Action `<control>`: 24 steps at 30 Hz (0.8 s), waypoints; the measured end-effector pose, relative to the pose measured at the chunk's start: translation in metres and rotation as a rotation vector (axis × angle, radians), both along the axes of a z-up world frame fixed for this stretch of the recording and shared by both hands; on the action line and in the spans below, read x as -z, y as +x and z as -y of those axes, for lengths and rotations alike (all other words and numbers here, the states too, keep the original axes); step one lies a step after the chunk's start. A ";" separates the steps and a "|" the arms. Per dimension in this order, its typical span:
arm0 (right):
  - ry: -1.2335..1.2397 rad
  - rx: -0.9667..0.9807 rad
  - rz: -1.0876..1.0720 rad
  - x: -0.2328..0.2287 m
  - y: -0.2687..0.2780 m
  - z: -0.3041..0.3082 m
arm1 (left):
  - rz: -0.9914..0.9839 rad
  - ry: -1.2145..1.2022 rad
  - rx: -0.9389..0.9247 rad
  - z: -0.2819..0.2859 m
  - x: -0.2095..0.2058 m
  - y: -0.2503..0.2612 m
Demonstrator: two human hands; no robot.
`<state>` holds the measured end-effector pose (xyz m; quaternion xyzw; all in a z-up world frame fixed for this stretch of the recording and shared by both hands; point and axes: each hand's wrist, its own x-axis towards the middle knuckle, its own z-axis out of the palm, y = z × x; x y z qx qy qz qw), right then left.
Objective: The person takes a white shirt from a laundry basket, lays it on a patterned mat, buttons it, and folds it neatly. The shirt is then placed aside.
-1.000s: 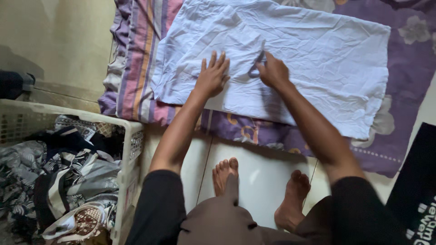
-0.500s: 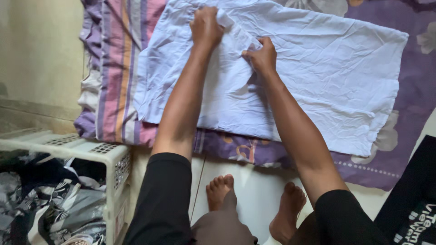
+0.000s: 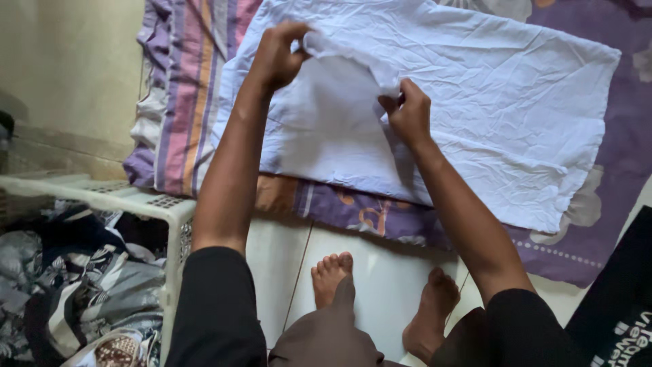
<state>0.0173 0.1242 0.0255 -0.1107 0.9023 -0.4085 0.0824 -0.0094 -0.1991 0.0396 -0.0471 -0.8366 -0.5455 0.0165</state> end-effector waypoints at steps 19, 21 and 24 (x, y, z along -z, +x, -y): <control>-0.360 0.333 0.116 0.006 0.100 0.018 | 0.241 0.180 -0.597 -0.012 0.049 0.138; -0.517 0.633 0.510 0.021 0.087 0.025 | 0.432 0.167 -0.739 -0.016 0.058 0.115; -0.546 0.731 0.567 0.047 0.065 0.031 | 0.526 0.056 -0.776 -0.016 0.073 0.085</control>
